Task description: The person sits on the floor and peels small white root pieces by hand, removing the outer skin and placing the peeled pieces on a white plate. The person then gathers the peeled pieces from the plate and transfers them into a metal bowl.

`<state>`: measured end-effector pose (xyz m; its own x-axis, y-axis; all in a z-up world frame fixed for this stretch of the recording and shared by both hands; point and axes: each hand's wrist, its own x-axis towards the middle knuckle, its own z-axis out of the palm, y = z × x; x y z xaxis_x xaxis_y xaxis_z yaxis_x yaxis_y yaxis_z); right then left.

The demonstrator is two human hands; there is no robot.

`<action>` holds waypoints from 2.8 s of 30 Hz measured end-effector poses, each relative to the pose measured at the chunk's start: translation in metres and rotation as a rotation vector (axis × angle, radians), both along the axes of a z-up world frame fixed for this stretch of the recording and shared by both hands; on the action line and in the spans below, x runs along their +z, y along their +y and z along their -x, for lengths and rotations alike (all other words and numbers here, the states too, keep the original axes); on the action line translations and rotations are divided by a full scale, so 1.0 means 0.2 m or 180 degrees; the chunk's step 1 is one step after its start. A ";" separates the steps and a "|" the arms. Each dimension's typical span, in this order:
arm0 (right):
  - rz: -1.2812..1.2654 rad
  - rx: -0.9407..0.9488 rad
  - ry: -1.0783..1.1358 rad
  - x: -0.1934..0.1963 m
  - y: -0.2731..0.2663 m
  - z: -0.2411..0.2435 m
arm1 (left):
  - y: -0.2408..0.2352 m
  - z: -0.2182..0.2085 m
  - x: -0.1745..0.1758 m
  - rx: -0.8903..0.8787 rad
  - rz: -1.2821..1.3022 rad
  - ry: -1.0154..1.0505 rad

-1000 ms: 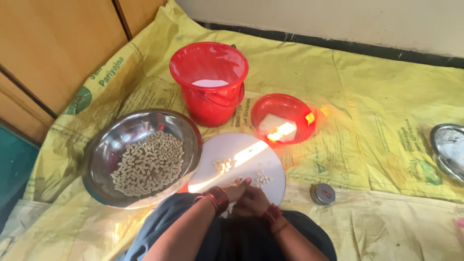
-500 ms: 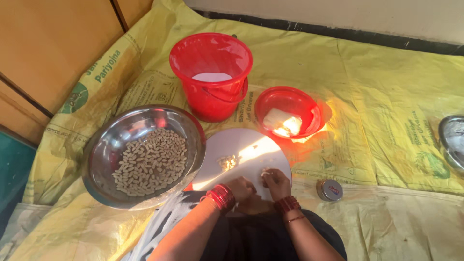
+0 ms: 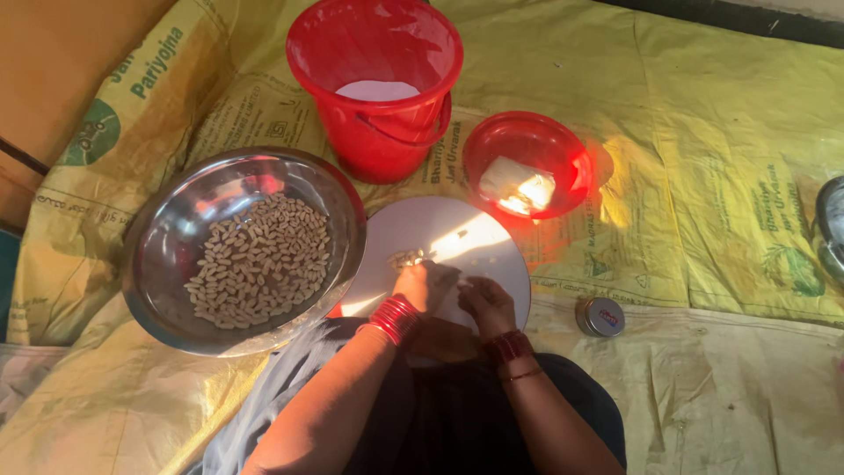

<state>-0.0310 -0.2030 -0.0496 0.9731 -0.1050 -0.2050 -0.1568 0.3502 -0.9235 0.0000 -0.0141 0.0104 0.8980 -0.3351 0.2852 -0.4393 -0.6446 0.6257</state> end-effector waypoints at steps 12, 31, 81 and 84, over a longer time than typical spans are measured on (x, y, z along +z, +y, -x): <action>-0.0995 0.0435 0.0000 0.04 0.01 0.03 | -0.07 0.03 -0.08 0.0675 -0.0187 0.0593; -0.1770 0.0818 -0.0273 -0.06 -0.13 0.01 | -0.05 0.04 0.00 -0.0365 0.1611 0.1262; 0.3031 -0.0054 -0.2084 0.28 -0.04 0.07 | -0.04 -0.06 -0.18 -0.1452 0.3244 0.1918; 0.2594 0.0079 -0.2015 0.29 -0.05 0.03 | -0.06 -0.03 -0.10 0.0122 0.1121 0.1381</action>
